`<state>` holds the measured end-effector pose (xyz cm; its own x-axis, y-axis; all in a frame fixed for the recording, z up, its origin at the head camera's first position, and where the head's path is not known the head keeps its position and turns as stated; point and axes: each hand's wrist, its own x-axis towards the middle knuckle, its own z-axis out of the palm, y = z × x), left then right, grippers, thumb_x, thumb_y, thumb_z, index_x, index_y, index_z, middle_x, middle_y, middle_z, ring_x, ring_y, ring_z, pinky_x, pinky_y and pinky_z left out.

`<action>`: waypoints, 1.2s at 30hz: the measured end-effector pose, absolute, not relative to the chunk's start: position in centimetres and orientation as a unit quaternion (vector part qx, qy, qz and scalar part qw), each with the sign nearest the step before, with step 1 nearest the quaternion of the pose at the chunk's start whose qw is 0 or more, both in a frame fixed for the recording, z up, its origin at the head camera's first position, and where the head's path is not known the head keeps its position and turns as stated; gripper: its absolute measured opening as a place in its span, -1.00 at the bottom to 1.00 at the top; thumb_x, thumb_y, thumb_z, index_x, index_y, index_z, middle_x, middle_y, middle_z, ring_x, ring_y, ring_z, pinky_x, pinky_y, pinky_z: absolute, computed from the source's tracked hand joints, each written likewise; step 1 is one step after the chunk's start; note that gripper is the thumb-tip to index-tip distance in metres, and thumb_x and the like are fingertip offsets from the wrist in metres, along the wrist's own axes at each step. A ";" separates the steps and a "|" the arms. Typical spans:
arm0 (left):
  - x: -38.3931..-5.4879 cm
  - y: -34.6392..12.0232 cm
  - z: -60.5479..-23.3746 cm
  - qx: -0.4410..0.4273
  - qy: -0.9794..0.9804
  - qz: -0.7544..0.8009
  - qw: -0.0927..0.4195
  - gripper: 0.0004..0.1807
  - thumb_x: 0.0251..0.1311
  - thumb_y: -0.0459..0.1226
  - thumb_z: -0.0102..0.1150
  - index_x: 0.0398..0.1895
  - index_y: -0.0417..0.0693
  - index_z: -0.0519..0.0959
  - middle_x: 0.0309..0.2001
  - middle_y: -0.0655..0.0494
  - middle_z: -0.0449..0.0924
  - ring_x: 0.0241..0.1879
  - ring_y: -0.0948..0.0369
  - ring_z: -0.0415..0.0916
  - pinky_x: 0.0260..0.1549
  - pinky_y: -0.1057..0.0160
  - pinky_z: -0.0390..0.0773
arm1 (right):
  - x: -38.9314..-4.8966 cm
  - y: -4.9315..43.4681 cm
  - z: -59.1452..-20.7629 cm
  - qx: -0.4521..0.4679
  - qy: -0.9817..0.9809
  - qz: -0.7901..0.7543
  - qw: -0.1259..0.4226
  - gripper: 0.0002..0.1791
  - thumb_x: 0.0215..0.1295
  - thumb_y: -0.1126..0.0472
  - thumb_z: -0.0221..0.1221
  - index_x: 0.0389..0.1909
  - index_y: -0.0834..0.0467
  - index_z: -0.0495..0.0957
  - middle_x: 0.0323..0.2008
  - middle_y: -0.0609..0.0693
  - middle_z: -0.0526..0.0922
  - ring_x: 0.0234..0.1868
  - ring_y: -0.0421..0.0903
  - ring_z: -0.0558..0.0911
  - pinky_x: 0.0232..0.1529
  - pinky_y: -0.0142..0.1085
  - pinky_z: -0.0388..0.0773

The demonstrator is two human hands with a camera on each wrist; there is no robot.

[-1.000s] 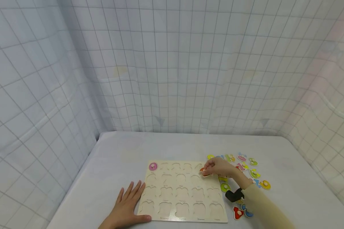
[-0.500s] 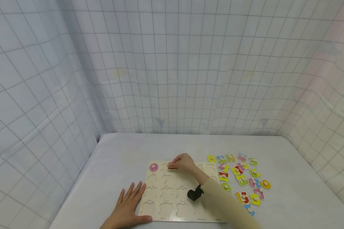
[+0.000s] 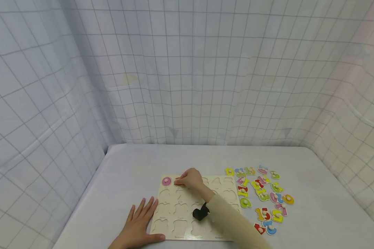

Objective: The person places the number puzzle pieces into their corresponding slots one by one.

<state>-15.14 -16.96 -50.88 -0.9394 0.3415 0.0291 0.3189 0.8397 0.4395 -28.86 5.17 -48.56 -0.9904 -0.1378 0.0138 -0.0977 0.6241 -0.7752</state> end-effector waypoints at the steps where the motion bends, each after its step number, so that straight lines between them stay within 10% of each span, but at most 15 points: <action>1: -15.2 -16.9 -51.0 0.174 0.958 0.228 0.022 0.30 -0.32 0.49 0.18 0.46 -0.10 0.12 0.45 -0.08 0.02 0.43 -0.12 -0.23 0.26 -0.23 -0.38 | -28.8 5.2 -48.6 -0.061 0.898 -0.436 0.026 -0.72 -0.06 0.06 0.47 -0.70 0.13 0.64 -0.72 -0.13 0.52 -0.74 -0.23 0.36 -0.72 -0.42 0.26; 23: -15.5 -17.0 -51.1 0.170 0.959 0.221 0.041 0.31 -0.31 0.50 0.15 0.48 -0.05 0.06 0.47 -0.04 -0.05 0.44 -0.10 -0.28 0.26 -0.24 -0.40 | -29.0 5.3 -48.8 -0.069 0.859 -0.502 0.075 -0.77 0.01 0.16 0.43 -0.63 0.18 0.61 -0.82 -0.04 0.47 -0.83 -0.22 0.35 -0.77 -0.41 0.31; 36: -15.3 -17.0 -50.9 0.166 0.957 0.233 0.042 0.30 -0.31 0.47 0.19 0.48 -0.06 0.07 0.47 -0.05 -0.03 0.44 -0.09 -0.28 0.26 -0.22 -0.42 | -28.9 10.0 -46.3 -0.157 0.833 -0.518 0.117 -0.64 0.18 0.07 0.32 -0.14 0.24 0.55 -0.51 0.15 0.64 -0.76 -0.12 0.43 -0.68 -0.34 0.37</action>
<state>-15.26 -16.97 -50.88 -0.9412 0.3378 -0.0020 0.2990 0.8358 0.4606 -28.95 10.02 -46.30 -0.9231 -0.3832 -0.0312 -0.1413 0.4136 -0.8994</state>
